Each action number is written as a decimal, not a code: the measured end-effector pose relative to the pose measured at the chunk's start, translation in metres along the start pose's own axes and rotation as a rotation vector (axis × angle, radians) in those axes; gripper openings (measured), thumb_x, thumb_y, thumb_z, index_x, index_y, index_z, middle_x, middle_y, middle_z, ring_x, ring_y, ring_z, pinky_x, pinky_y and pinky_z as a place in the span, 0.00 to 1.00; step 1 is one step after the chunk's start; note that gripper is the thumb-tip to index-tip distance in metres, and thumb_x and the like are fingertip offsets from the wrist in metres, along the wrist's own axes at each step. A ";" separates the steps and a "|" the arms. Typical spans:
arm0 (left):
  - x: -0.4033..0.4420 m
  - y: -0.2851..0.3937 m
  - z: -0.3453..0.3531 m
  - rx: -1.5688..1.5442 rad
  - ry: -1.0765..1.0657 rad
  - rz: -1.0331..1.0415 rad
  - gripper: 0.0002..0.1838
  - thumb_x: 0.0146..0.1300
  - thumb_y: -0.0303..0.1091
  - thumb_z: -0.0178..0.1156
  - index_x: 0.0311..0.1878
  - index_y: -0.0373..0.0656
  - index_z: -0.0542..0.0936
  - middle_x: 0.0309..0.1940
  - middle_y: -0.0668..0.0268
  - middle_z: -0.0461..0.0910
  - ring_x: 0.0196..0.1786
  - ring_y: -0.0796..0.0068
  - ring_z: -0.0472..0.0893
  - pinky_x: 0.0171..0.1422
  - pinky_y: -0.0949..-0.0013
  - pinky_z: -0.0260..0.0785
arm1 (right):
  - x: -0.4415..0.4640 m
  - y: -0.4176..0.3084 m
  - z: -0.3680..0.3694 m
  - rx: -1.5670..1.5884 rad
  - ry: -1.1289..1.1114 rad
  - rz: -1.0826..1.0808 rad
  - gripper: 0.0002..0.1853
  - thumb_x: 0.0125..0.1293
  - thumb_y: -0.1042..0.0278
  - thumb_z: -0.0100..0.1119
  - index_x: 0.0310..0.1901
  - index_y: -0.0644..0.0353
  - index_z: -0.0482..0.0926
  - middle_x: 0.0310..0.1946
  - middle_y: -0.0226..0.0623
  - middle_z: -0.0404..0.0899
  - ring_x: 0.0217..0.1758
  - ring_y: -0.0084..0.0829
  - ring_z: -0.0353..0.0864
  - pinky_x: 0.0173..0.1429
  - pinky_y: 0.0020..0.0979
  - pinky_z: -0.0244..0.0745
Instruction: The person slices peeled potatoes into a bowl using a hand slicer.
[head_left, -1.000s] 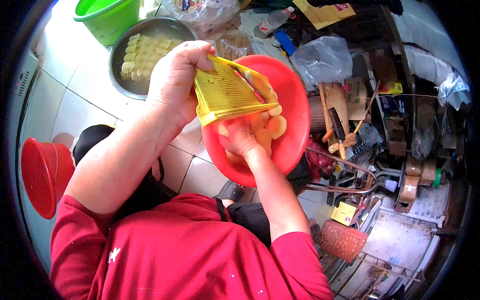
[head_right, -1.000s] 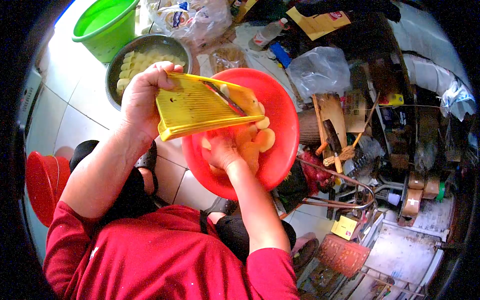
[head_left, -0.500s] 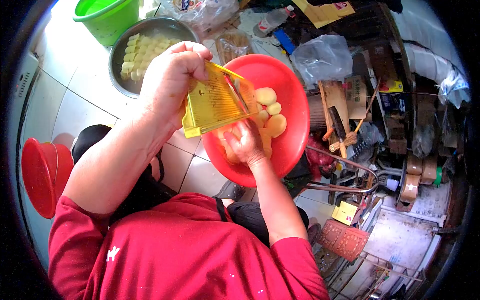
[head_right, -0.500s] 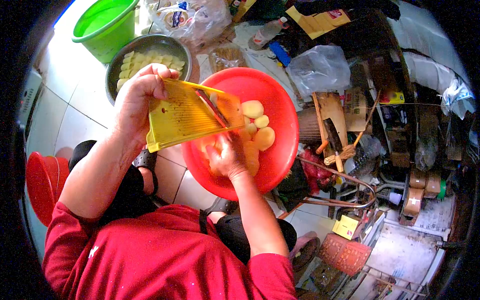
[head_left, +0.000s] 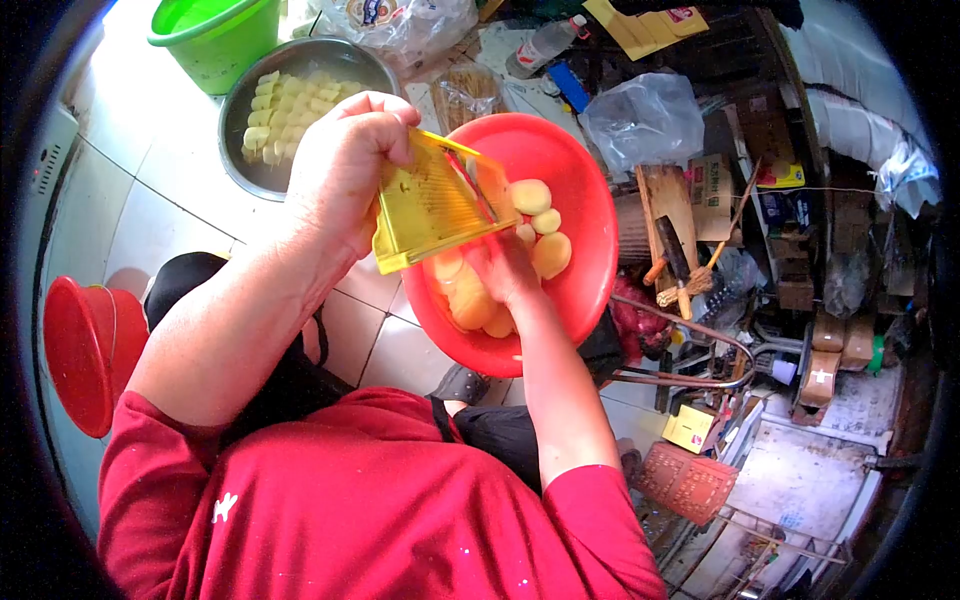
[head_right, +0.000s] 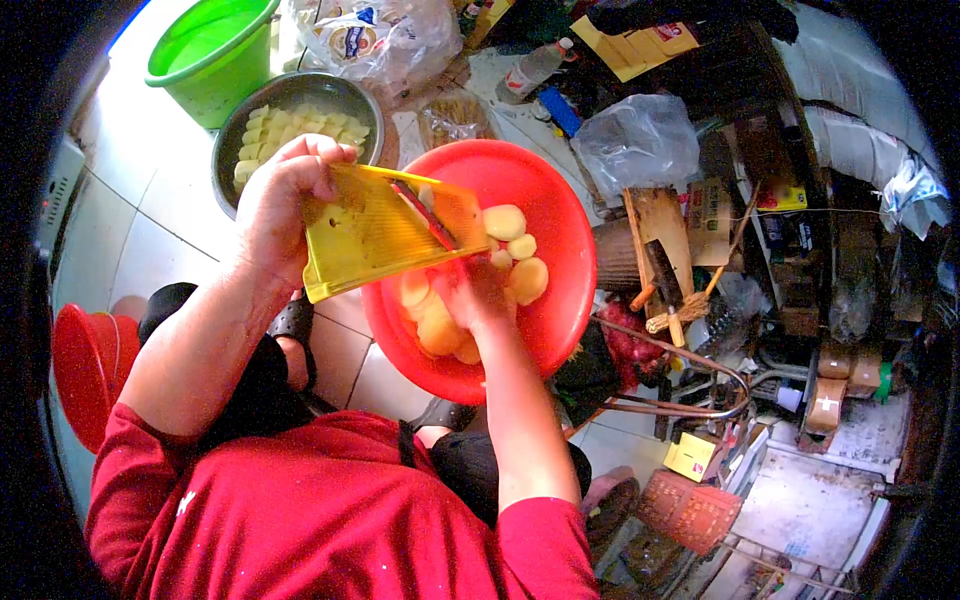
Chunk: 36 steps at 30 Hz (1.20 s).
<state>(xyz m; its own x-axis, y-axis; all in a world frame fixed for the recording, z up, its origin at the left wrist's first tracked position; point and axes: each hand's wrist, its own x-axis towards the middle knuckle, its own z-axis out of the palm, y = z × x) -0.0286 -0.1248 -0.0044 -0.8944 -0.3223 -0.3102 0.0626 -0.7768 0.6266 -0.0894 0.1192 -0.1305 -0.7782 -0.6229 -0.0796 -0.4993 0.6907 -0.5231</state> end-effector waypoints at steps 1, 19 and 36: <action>0.001 -0.003 -0.004 0.058 -0.007 -0.017 0.13 0.41 0.16 0.49 0.32 0.39 0.74 0.35 0.64 0.73 0.38 0.70 0.72 0.46 0.71 0.69 | -0.005 0.004 0.003 0.020 -0.008 0.041 0.27 0.67 0.52 0.54 0.62 0.60 0.70 0.57 0.54 0.73 0.63 0.55 0.70 0.65 0.45 0.65; -0.024 -0.011 -0.002 0.329 -0.110 -0.095 0.13 0.41 0.16 0.49 0.32 0.39 0.75 0.38 0.63 0.76 0.39 0.68 0.75 0.42 0.73 0.69 | -0.057 -0.005 -0.019 0.092 0.046 0.144 0.22 0.63 0.58 0.60 0.53 0.63 0.74 0.46 0.53 0.77 0.52 0.54 0.75 0.61 0.46 0.69; -0.013 -0.007 -0.004 0.274 -0.057 -0.126 0.13 0.43 0.16 0.50 0.33 0.39 0.76 0.40 0.63 0.77 0.42 0.69 0.76 0.48 0.71 0.70 | 0.048 0.083 -0.026 -0.295 0.182 0.346 0.37 0.47 0.71 0.72 0.62 0.45 0.71 0.55 0.48 0.70 0.58 0.51 0.72 0.61 0.45 0.72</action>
<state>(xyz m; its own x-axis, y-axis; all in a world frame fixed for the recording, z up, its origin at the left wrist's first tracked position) -0.0153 -0.1178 -0.0075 -0.9113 -0.1959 -0.3622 -0.1655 -0.6312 0.7577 -0.1778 0.1566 -0.1562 -0.9583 -0.2825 -0.0424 -0.2661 0.9368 -0.2272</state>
